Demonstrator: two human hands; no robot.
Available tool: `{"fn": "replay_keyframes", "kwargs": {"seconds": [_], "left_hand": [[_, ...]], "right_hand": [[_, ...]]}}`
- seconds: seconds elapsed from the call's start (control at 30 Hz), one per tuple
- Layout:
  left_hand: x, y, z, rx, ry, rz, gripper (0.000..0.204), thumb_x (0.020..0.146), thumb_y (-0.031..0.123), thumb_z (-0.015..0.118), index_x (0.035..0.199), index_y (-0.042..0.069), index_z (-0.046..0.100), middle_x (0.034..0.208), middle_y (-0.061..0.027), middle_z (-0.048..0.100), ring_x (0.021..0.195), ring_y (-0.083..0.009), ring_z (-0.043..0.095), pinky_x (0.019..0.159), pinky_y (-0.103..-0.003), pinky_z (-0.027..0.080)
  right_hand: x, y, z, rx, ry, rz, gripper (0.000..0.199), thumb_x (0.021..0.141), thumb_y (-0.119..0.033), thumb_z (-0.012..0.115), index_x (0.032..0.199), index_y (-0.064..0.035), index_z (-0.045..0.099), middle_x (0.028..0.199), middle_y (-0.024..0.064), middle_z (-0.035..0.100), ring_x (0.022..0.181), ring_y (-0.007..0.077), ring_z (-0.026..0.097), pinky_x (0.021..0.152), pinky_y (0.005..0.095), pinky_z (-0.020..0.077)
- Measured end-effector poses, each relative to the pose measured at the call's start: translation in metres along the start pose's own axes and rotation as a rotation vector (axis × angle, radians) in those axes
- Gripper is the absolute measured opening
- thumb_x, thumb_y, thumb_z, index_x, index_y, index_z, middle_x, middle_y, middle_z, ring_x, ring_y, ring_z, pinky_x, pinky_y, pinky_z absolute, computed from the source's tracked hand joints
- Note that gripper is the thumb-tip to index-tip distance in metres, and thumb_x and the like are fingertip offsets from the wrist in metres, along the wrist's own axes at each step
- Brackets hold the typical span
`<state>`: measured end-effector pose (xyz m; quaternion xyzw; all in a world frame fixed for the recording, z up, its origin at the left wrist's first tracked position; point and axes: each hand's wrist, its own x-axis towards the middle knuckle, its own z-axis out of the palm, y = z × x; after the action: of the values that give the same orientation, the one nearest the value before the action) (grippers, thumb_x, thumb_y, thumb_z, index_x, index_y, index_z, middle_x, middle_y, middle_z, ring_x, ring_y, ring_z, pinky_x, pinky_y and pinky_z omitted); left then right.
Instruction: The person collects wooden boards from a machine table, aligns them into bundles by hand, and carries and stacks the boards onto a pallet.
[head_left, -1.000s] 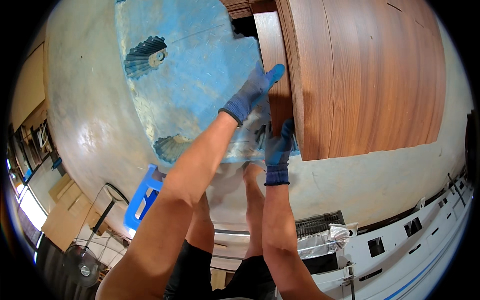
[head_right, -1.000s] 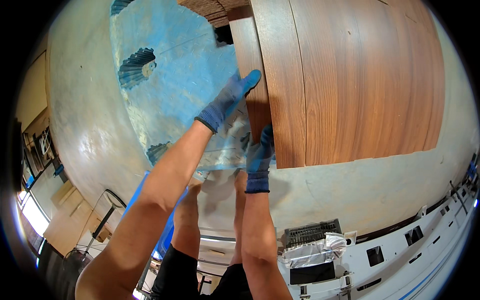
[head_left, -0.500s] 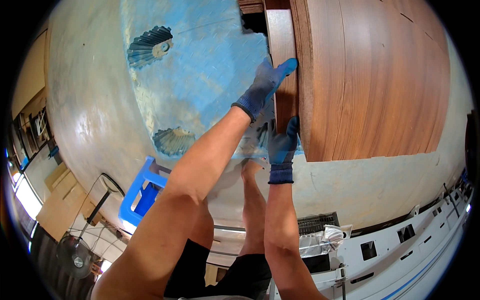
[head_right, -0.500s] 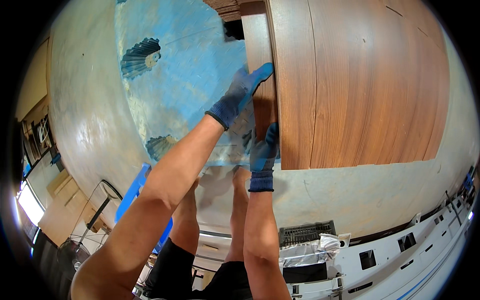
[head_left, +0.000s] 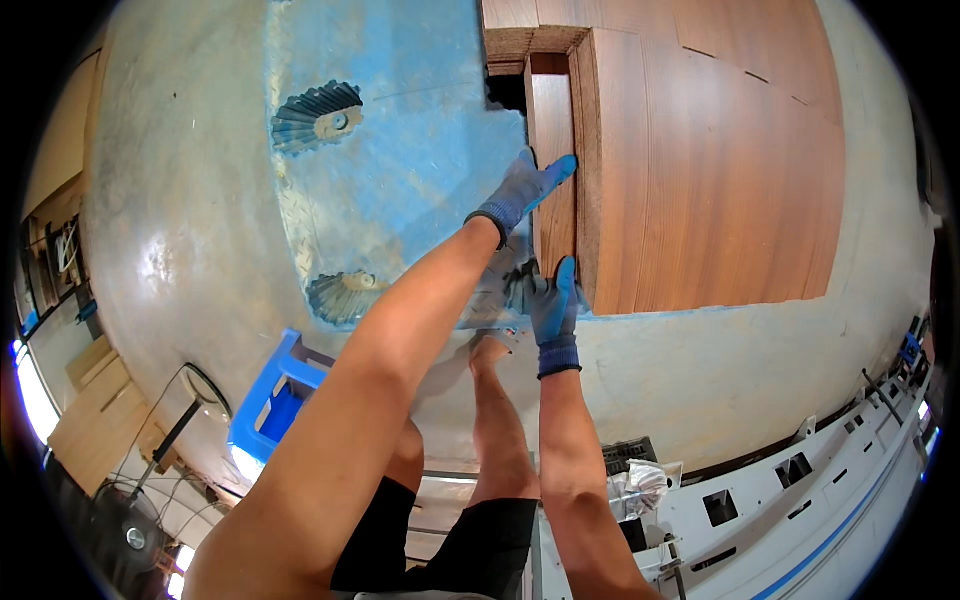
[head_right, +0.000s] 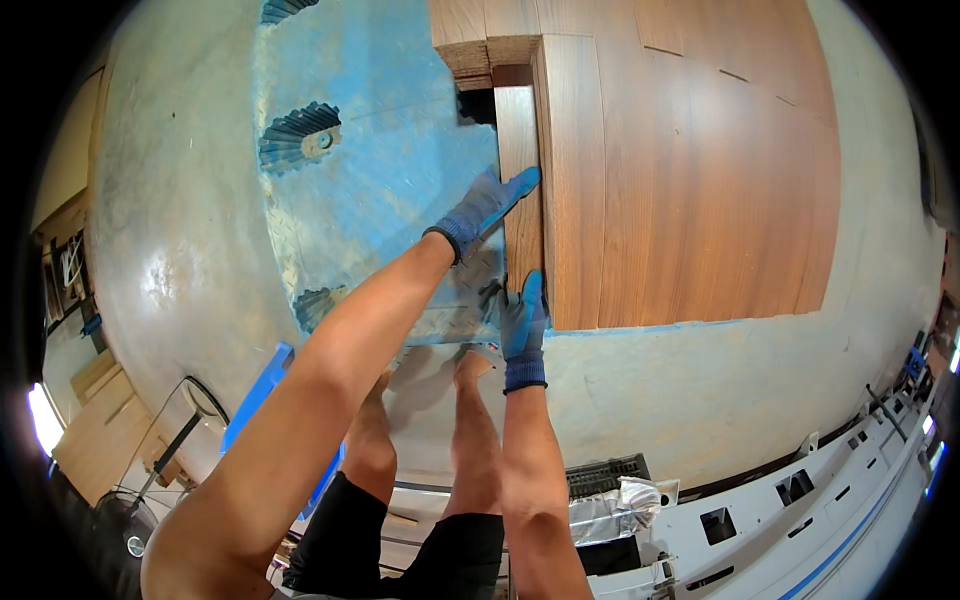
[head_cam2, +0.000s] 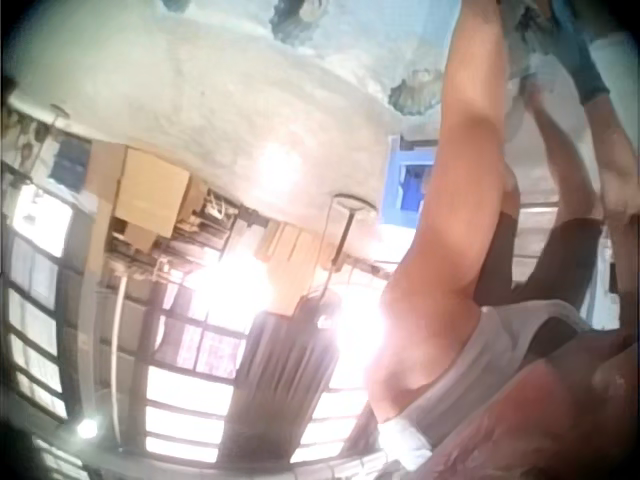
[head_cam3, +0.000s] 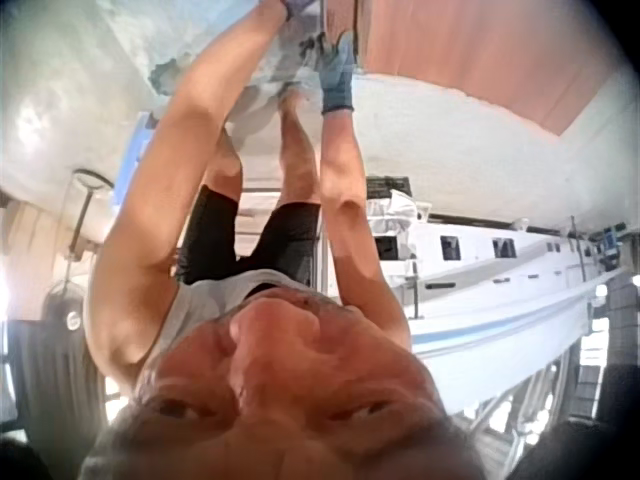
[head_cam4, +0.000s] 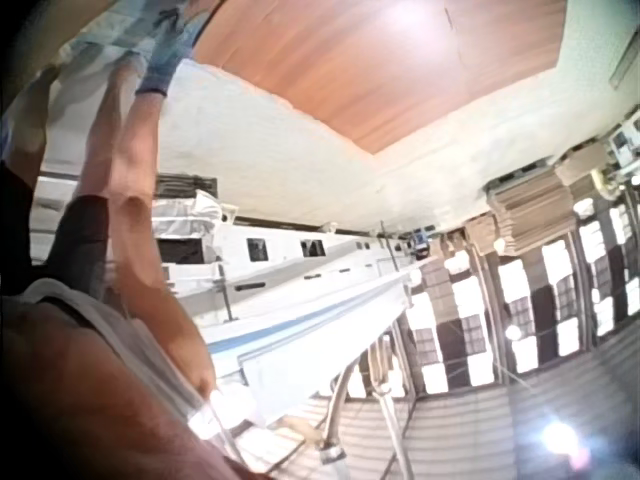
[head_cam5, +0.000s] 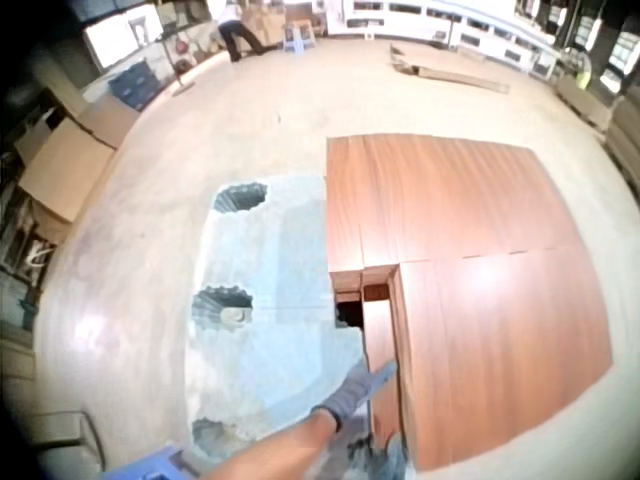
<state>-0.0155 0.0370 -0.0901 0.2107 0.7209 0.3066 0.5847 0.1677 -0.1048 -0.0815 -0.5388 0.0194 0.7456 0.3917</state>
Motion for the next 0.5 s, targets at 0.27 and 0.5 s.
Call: {"fn": "replay_keyframes", "kwargs": {"seconds": [0.27,0.5], "left_hand": [[-0.106,-0.056,-0.031,0.167,-0.004,0.069,0.078,0.093,0.05,0.068,0.147,-0.004,0.051,0.146,-0.0325,0.055,0.138,-0.0473,0.051,0.114,-0.049,0.042],[-0.303,-0.167,-0.121,0.375,-0.155,-0.216,0.047,0.093,0.047,0.06,0.108,0.006,0.077,0.102,-0.0247,0.075,0.1,-0.0395,0.071,0.088,-0.05,0.052]], "right_hand": [[-0.13,-0.011,-0.097,-0.642,0.233,0.082,0.021,0.099,-0.037,0.072,0.107,-0.0182,0.066,0.098,-0.0039,0.065,0.089,0.0086,0.062,0.078,0.0275,0.0522],[-0.322,0.013,-0.2,-0.94,0.399,0.008,0.019,0.094,-0.026,0.073,0.081,-0.0178,0.062,0.07,-0.006,0.053,0.054,0.0063,0.045,0.049,0.0251,0.0363]]}}
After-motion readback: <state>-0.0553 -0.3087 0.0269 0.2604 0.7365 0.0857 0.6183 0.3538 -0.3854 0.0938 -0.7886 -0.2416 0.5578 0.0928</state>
